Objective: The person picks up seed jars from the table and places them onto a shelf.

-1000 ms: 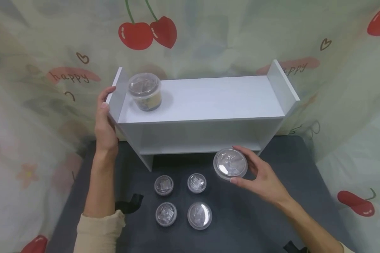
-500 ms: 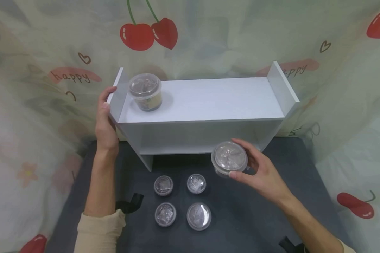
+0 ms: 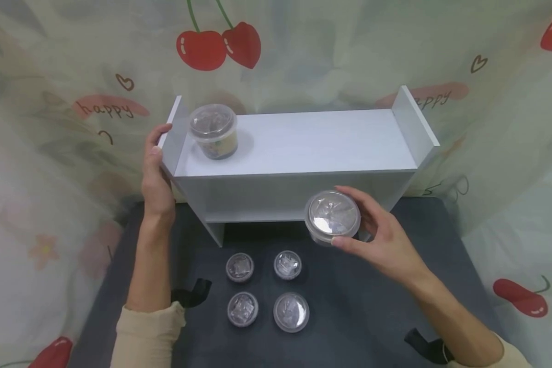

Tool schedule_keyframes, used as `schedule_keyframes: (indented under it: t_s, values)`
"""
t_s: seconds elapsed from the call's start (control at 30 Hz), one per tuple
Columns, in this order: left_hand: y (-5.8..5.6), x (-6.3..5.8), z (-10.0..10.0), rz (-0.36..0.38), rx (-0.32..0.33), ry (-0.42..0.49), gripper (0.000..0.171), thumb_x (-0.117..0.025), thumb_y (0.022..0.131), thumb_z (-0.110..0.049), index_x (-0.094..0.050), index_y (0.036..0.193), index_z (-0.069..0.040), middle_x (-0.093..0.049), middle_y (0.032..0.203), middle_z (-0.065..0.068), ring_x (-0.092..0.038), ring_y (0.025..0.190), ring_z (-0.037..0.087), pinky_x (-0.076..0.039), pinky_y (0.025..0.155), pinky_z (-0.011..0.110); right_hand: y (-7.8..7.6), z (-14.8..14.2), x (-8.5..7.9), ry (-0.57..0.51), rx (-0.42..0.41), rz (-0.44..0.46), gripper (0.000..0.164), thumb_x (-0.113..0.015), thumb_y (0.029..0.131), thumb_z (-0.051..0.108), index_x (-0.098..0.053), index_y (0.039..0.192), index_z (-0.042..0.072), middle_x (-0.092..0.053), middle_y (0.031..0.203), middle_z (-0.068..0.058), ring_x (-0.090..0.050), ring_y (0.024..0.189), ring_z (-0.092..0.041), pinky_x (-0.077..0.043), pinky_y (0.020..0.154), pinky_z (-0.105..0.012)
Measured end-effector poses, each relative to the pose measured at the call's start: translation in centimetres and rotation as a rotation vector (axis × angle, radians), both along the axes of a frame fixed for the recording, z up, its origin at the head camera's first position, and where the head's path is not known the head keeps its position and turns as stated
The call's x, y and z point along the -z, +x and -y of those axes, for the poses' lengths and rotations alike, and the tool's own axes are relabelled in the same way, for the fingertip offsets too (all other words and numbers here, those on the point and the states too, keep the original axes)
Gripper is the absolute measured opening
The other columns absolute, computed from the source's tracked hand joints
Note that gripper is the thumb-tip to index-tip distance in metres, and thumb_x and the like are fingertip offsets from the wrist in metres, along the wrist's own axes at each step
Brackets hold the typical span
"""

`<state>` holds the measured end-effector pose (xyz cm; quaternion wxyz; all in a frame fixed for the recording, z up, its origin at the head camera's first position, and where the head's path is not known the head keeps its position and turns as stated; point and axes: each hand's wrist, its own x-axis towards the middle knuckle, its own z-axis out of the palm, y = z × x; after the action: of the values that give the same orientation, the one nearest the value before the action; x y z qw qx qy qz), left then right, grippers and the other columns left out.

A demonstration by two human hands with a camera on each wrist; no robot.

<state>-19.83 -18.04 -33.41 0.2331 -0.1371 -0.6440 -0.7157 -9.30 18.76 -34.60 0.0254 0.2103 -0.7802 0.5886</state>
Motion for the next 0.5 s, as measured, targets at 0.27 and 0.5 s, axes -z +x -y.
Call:
schedule_keyframes:
  t_s: [0.27, 0.5]
  values:
    - [-0.1, 0.2, -0.2, -0.008, 0.004, 0.012, 0.045, -0.030, 0.101, -0.029, -0.050, 0.139, -0.016, -0.048, 0.128, 0.010, -0.043, 0.111, 0.025, -0.033, 0.089, 0.032, -0.3, 0.2, -1.2, 0.006, 0.014, -0.036, 0.080, -0.077, 0.079, -0.007, -0.044, 0.148, 0.017, -0.054, 0.133, -0.005, -0.055, 0.118, -0.018, -0.044, 0.099, -0.020]
    - [-0.1, 0.1, -0.2, -0.018, 0.018, 0.037, 0.044, -0.031, 0.101, -0.031, -0.050, 0.138, -0.016, -0.048, 0.128, 0.011, -0.044, 0.111, 0.025, -0.033, 0.089, 0.031, -1.1, 0.5, -2.9, 0.014, 0.014, -0.046, 0.078, -0.077, 0.081, -0.004, -0.044, 0.148, 0.017, -0.053, 0.135, -0.004, -0.056, 0.118, -0.019, -0.043, 0.100, -0.021]
